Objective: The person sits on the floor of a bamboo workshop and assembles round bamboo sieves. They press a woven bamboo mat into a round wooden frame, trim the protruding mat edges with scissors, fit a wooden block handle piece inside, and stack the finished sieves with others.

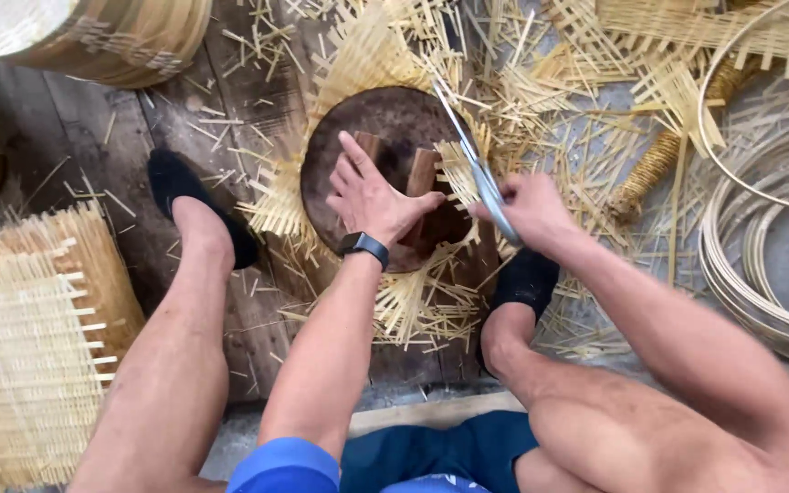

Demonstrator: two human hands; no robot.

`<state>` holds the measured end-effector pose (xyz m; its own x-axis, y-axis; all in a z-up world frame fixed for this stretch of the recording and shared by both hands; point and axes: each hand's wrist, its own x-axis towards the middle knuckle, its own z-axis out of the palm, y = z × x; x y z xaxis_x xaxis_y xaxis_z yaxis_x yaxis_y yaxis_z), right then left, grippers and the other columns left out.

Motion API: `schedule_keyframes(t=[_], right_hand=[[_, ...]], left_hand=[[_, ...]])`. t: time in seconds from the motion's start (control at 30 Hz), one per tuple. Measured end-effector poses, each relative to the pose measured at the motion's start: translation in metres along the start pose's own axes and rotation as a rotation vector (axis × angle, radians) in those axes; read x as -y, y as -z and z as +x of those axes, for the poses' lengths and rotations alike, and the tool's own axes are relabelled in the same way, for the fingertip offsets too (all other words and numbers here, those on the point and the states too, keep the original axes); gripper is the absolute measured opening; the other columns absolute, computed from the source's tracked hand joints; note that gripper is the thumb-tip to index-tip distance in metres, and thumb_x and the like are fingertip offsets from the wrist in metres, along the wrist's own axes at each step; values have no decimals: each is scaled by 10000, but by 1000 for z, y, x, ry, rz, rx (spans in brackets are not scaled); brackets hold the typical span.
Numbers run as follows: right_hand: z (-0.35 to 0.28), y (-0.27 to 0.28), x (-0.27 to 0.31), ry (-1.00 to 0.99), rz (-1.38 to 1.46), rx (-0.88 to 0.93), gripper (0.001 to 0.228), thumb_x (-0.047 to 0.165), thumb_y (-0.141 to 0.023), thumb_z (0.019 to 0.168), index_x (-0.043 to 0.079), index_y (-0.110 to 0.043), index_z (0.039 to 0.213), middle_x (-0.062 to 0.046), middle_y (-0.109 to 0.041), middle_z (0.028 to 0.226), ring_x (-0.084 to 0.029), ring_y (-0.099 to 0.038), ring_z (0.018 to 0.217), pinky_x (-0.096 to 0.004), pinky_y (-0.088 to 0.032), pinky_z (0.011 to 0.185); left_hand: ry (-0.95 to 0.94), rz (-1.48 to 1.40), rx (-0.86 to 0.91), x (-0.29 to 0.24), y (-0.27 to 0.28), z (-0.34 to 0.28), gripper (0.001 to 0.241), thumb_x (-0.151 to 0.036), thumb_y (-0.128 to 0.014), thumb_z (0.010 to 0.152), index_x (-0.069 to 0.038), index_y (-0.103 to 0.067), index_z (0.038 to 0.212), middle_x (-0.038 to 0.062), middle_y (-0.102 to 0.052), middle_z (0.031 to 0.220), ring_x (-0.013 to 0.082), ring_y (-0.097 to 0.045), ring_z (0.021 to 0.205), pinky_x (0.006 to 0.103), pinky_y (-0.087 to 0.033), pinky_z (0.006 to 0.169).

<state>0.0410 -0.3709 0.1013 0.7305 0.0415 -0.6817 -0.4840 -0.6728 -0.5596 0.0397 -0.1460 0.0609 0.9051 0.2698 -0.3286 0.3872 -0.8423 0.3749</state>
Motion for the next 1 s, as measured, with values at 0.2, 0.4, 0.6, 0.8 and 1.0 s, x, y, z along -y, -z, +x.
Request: schedule_keyframes(t=[0.2, 0.4, 0.6, 0.8, 1.0], right_hand=[[-18, 25, -59, 113, 201, -126, 324, 309, -834, 810, 33, -707, 922, -44, -689, 730, -105, -639, 617, -276, -527, 527], [-65, 23, -48, 281, 302, -386, 269, 253, -812, 942, 39, -651, 959, -44, -655, 772, -105, -604, 644, -271, -493, 563], [-39, -7, -22, -256, 410, 42, 289, 245, -812, 835, 38, -613, 869, -70, -594, 600, -134, -553, 436, -279, -422, 378], [-52, 10, -29, -116, 424, -174, 221, 279, -774, 864, 80, -689, 908, -33, -607, 600, -91, -554, 461, -248, -448, 396], [-39, 34, -90, 122, -90, -372, 439, 377, -782, 976, -40, -646, 960, -149, -657, 790, -285, -616, 748, -382, -524, 656]], left_hand=[[165, -106, -16, -13, -14, -9, 1550, -612, -968, 444, -90, -65, 1590, 209, -386, 1485, 389, -354, 1374, 638, -290, 1089], [588, -270, -199, -32, -35, -14, 1583, -719, -955, 415, -96, -85, 1581, 211, -343, 1525, 392, -290, 1427, 647, -238, 1107], [564, -267, -208, -31, -37, -11, 1572, -734, -937, 447, -77, -74, 1585, 203, -343, 1538, 393, -297, 1424, 667, -234, 1109], [553, -265, -158, -32, -31, -12, 1551, -738, -925, 472, -71, -68, 1579, 219, -325, 1544, 398, -306, 1423, 662, -248, 1102], [538, -249, -157, -31, -30, -11, 1556, -707, -940, 474, -51, -48, 1567, 235, -314, 1534, 407, -296, 1417, 663, -251, 1099]])
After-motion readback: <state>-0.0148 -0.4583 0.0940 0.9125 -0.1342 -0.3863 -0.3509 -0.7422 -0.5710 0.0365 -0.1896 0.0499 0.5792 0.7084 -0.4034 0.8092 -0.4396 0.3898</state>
